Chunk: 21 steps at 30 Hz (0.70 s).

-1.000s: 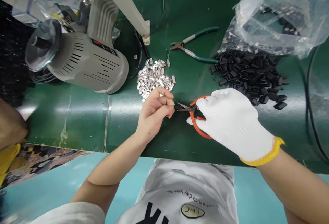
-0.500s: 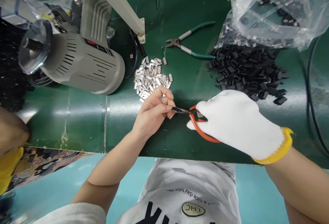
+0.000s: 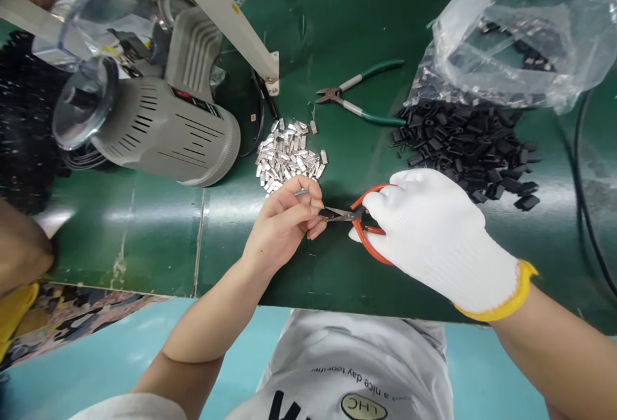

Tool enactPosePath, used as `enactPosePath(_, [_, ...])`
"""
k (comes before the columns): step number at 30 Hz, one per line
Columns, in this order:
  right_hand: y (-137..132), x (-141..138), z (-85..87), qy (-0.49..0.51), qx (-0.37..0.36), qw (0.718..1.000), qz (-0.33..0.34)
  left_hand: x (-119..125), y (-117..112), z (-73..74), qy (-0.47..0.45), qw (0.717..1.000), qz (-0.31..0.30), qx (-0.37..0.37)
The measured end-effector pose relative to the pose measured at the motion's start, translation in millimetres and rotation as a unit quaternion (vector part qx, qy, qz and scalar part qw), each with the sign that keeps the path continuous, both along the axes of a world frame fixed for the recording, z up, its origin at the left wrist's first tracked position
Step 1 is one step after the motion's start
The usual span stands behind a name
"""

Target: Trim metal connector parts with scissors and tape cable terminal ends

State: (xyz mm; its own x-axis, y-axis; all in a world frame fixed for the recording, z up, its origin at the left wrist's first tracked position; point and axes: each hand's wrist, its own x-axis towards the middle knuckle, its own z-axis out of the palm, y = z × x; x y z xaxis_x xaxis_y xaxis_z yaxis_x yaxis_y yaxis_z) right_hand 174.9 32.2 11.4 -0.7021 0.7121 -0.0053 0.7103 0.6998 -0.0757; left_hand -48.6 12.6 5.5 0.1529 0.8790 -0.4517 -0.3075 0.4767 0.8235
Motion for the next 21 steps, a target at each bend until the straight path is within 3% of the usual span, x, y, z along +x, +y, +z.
enactPosePath(21, [-18,13,-17.8,-0.009,-0.047,0.997,-0.059,1,-4,-8.9,-0.015,0.998,-0.042,0.039])
